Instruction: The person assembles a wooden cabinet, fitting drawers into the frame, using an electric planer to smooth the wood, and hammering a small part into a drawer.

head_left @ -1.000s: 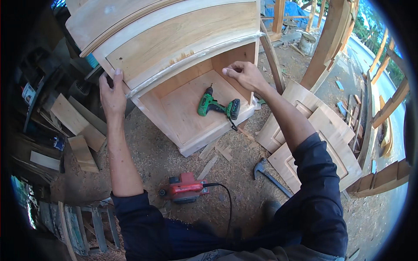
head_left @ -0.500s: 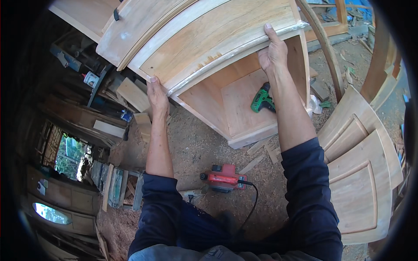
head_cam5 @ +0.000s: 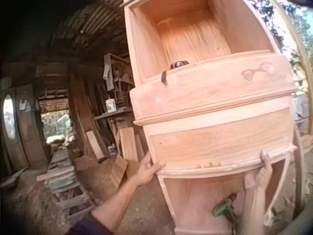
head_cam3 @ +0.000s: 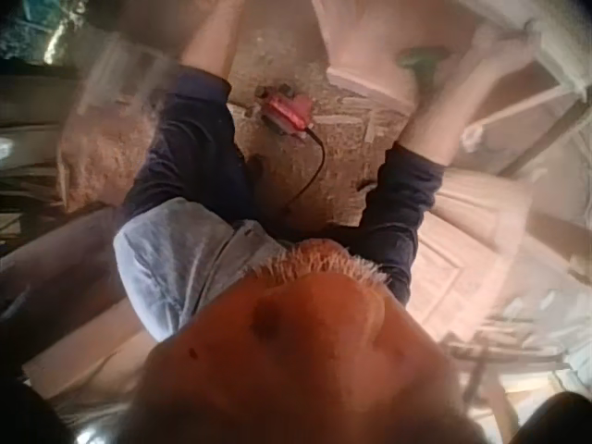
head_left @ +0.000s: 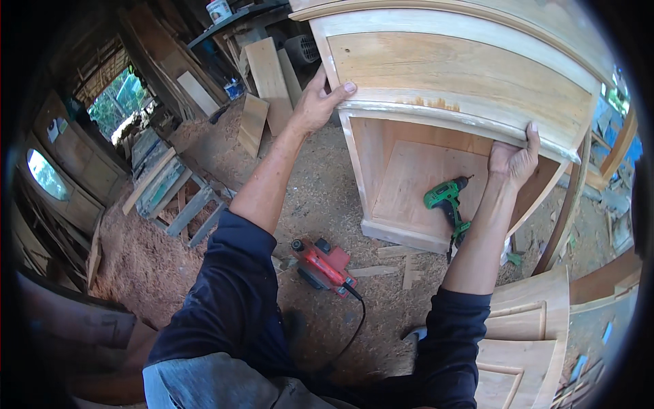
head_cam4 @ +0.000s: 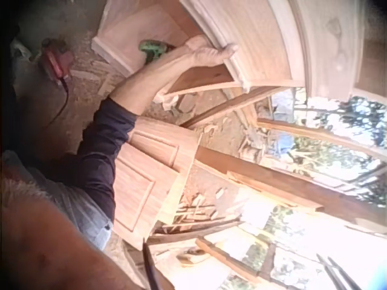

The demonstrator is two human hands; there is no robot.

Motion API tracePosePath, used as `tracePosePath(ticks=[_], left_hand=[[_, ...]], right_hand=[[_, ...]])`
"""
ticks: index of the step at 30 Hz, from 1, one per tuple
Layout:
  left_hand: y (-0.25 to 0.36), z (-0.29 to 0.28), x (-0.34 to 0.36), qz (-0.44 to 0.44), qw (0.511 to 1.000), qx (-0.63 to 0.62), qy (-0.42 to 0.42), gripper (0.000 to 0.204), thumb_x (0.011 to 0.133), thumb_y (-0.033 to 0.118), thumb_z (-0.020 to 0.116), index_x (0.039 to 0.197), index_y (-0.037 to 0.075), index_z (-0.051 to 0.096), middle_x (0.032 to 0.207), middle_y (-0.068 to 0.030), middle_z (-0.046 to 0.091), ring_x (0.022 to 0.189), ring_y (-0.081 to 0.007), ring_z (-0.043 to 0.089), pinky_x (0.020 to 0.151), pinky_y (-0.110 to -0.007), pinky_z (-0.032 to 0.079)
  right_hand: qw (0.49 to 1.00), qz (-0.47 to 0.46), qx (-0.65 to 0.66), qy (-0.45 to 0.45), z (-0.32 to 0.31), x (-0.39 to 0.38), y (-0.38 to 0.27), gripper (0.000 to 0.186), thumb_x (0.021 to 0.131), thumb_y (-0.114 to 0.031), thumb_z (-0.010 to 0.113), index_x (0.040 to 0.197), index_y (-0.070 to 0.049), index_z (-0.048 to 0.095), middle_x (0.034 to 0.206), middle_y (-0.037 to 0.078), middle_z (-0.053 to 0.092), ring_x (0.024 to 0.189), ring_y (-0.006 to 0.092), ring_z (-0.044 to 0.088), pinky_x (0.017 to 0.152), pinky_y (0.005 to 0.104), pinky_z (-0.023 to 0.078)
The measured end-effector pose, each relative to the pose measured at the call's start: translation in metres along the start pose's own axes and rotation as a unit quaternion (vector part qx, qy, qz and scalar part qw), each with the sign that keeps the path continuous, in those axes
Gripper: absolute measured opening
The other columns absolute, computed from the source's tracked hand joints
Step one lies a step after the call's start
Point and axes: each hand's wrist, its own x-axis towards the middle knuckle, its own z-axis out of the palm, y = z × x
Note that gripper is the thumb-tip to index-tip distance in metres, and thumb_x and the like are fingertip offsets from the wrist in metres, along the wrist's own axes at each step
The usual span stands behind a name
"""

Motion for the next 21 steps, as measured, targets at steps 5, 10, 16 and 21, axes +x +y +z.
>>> tracePosePath(ticks=[5,10,16,21], left_hand=[[-0.013,-0.018,-0.003,-0.020,0.999,0.041,0.020,0.092,0.078,0.058,0.075,0.143,0.001,0.043,0.130,-0.0246,0.058,0.125,-0.0330,0.054,0.106,-0.044,0.042],[-0.007,-0.020,-0.001,-0.025,0.998,0.054,-0.012,0.099,0.074,0.052,0.081,0.149,0.006,0.037,0.133,-0.0218,0.057,0.129,-0.0319,0.052,0.110,-0.044,0.040],[-0.003,-0.020,0.003,-0.040,0.996,-0.053,-0.059,0.107,0.069,0.039,0.087,0.154,0.011,0.029,0.145,-0.0187,0.048,0.132,-0.0316,0.050,0.113,-0.046,0.038],[-0.021,-0.035,0.005,0.017,0.981,-0.168,-0.091,0.104,0.075,0.023,0.084,0.157,0.013,0.020,0.157,-0.0153,0.033,0.143,-0.0271,0.035,0.118,-0.044,0.030]], right_hand=[[0.999,-0.004,-0.044,-0.006,0.003,-0.002,0.003,0.043,0.087,-0.009,0.067,0.127,0.002,0.053,0.125,0.014,0.060,0.121,0.0298,0.056,0.106,0.0523,0.044],[0.999,-0.001,-0.042,-0.025,-0.005,0.002,0.006,0.052,0.083,-0.014,0.072,0.129,-0.002,0.053,0.130,0.016,0.058,0.124,0.0319,0.054,0.109,0.0554,0.041],[0.999,-0.014,-0.033,-0.009,-0.003,-0.003,0.008,0.057,0.080,-0.018,0.074,0.131,-0.005,0.053,0.138,0.015,0.054,0.130,0.0345,0.049,0.114,0.0582,0.033],[0.998,-0.002,-0.067,-0.005,0.005,-0.008,0.023,0.052,0.082,-0.018,0.072,0.129,-0.005,0.055,0.136,0.014,0.057,0.129,0.0332,0.050,0.114,0.0578,0.034]])
